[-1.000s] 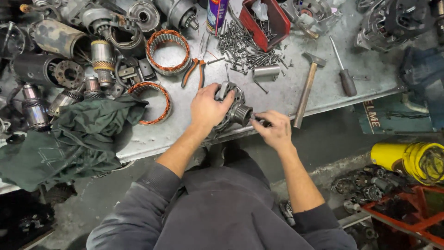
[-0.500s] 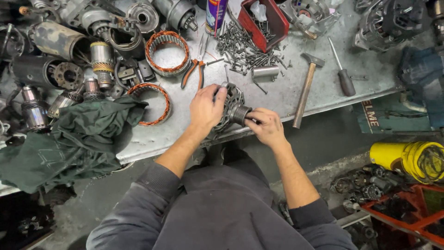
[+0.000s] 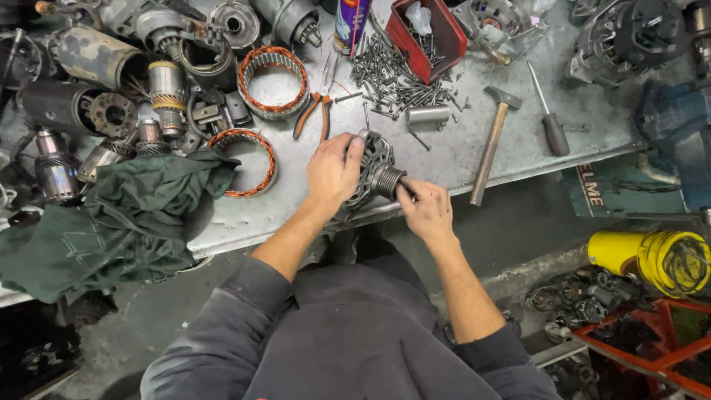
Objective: Assembling an alternator by fitting the rotor into the housing and installing internal components.
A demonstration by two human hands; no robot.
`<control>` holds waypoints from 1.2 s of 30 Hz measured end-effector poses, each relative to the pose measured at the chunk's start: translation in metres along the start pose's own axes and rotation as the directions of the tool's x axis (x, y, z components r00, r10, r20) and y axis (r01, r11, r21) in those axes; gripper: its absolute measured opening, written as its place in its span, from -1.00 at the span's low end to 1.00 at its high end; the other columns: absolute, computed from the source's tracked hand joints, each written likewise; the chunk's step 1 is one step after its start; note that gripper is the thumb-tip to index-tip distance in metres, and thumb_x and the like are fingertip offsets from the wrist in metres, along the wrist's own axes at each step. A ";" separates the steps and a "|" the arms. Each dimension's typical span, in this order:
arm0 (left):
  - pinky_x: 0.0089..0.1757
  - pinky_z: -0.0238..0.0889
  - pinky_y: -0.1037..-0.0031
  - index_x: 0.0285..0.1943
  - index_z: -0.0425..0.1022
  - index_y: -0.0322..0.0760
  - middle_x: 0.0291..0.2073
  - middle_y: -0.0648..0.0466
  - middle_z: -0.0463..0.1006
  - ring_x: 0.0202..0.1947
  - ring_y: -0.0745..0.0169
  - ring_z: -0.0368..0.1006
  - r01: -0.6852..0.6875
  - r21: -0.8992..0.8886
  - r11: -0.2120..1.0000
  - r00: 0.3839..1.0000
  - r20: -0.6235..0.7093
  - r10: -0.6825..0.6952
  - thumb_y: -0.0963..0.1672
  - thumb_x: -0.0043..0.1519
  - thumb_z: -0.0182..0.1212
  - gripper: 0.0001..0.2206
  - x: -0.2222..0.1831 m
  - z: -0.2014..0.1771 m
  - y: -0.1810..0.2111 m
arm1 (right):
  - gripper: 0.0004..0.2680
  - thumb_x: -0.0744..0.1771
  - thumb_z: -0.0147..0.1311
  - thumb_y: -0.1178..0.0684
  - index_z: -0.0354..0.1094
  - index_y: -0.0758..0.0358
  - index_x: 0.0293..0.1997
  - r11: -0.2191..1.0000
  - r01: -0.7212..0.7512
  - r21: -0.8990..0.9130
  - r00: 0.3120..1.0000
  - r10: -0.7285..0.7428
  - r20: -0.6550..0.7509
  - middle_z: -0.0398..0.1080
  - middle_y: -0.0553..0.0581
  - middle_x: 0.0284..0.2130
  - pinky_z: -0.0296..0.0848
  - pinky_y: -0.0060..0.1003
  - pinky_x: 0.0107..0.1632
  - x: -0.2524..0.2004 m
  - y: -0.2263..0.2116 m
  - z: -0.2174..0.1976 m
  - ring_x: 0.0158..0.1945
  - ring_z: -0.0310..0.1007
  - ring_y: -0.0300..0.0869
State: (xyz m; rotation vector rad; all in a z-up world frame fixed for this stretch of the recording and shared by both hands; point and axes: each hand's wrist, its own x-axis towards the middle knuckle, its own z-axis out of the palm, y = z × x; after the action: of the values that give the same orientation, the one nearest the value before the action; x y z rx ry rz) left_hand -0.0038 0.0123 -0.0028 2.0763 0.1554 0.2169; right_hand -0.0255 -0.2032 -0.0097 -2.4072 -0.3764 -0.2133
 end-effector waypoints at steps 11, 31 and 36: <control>-0.05 0.31 0.03 -0.09 0.55 -0.26 -0.16 -0.14 0.62 -0.02 -0.29 0.47 -0.011 0.014 1.000 1.000 0.009 0.011 0.06 0.38 -0.09 -0.61 0.001 0.000 -0.003 | -0.82 0.29 0.25 0.06 0.56 0.36 -0.13 0.982 -0.179 0.053 0.981 0.174 0.088 0.51 0.29 -0.47 0.45 -0.27 -0.35 0.002 0.000 -0.004 -0.52 0.51 -0.11; -0.10 0.31 0.01 -0.12 0.55 -0.26 -0.18 -0.16 0.62 -0.08 -0.32 0.48 0.030 0.044 0.999 0.999 0.032 -0.031 0.10 0.35 -0.06 -0.57 0.001 0.000 0.002 | -0.85 0.32 0.20 0.14 0.51 0.46 -0.13 0.678 -0.528 0.511 0.849 0.428 0.309 0.44 -0.07 -0.51 0.28 -0.46 -0.45 -0.006 0.023 0.019 -0.49 0.31 -0.43; -0.10 0.31 0.01 -0.12 0.55 -0.28 -0.18 -0.16 0.62 -0.10 -0.33 0.48 0.028 0.062 0.998 0.999 0.026 -0.029 0.11 0.34 -0.04 -0.57 0.001 0.000 0.002 | -0.85 0.33 0.19 0.15 0.51 0.49 -0.13 0.618 -0.571 0.541 0.819 0.477 0.319 0.41 -0.06 -0.52 0.21 -0.44 -0.47 -0.009 0.022 0.025 -0.51 0.26 -0.40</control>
State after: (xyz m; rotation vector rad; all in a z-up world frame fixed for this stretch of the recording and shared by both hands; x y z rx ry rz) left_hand -0.0024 0.0119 -0.0009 2.1361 0.1772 0.1689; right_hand -0.0259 -0.2045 -0.0444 -1.7633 0.2052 0.3219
